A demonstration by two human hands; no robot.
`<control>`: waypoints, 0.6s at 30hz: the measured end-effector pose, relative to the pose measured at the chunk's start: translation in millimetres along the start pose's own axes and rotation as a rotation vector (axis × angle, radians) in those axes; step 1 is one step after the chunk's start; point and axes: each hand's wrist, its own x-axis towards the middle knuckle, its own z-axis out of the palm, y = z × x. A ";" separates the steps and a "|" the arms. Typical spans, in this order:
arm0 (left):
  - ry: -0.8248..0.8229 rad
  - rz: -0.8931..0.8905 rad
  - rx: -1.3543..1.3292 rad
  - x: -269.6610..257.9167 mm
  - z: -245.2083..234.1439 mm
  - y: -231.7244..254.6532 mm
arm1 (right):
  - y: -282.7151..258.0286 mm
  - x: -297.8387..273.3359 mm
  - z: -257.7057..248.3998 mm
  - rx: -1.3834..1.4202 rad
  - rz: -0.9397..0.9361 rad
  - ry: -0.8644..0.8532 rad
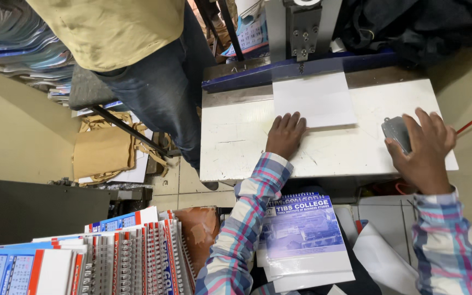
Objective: The person places a stack of loose papers into a binding machine to attach a spiral coil. They then take a finished notebook, flip it over, and place it on a growing stack of completed notebooks. This process is repeated continuously throughout the video.
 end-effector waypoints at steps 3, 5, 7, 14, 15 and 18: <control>0.142 -0.085 -0.013 53.2 -12.3 -20.8 | -29.5 -16.4 -17.9 0.023 -0.121 0.114; 0.184 -0.200 0.042 99.9 -43.5 -39.4 | -49.2 -12.9 -23.3 -0.032 -0.253 0.144; 0.236 -0.311 0.109 126.0 -86.0 -49.6 | -65.7 -11.1 -34.7 -0.083 -0.395 0.186; -0.077 -0.645 -0.831 31.2 -174.5 -30.2 | -152.4 -30.7 -143.9 -0.051 -0.994 0.431; -0.124 -0.540 -1.069 9.9 -177.9 -18.4 | -168.1 -41.3 -171.4 -0.042 -1.084 0.375; -0.759 -0.631 -1.071 -23.1 -286.0 41.9 | -193.0 -55.7 -213.1 -0.029 -1.200 0.189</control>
